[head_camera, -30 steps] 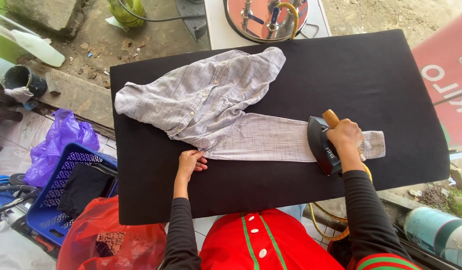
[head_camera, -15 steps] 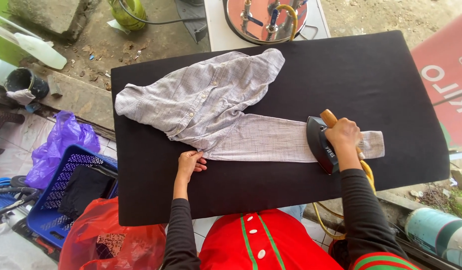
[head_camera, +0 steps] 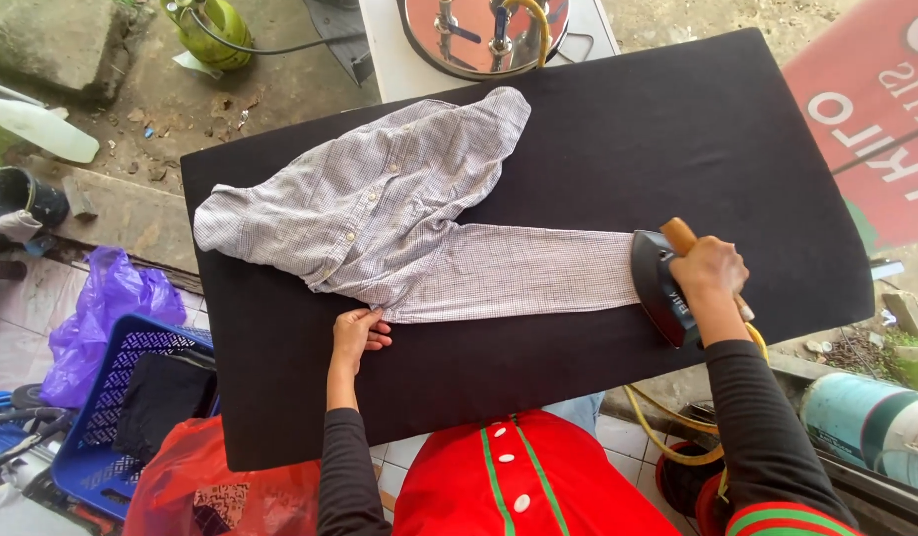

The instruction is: The person irons a checkered shirt on a black ironing board. They first button the shirt, then smooth and iron the sleeves, and finally iron the main body of the shirt using a steam iron.

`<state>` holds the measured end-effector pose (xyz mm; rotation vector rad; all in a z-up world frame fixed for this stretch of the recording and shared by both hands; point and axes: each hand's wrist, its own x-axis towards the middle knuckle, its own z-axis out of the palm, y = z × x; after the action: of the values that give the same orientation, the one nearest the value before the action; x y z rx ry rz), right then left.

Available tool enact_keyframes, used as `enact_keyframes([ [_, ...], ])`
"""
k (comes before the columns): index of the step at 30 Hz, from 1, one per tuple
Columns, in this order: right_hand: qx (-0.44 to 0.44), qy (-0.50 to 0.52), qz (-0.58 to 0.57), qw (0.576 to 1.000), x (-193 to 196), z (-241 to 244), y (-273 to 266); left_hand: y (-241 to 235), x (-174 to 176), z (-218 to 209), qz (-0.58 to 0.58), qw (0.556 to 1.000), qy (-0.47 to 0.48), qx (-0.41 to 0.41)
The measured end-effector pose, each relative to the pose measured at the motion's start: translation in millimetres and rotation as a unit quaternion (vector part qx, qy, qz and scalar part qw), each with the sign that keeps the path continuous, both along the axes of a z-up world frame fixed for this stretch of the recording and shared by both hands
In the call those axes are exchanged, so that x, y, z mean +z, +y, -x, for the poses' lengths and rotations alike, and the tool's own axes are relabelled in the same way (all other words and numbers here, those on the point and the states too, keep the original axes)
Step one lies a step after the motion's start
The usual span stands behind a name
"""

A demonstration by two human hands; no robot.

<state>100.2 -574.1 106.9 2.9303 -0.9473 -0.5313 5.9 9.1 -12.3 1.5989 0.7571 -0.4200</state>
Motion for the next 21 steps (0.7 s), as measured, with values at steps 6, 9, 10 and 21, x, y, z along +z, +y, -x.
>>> enact_keyframes([
  [6,-0.005,-0.018,-0.011,1.0,-16.8,-3.0,-29.1,-1.4,8.1,2.1,-0.008,1.0,0.002,0.008],
  [9,0.053,0.008,-0.002,0.999,-23.7,2.0,-46.0,-3.8,21.8,3.1,0.008,1.0,0.012,0.006],
  [10,0.059,0.013,0.003,0.998,-23.4,3.8,-49.5,-2.9,21.1,4.7,0.01,1.0,0.011,0.003],
  [21,0.066,-0.006,0.016,0.998,-40.0,-57.2,-127.0,-7.6,25.9,4.0,-0.004,0.999,0.02,0.025],
])
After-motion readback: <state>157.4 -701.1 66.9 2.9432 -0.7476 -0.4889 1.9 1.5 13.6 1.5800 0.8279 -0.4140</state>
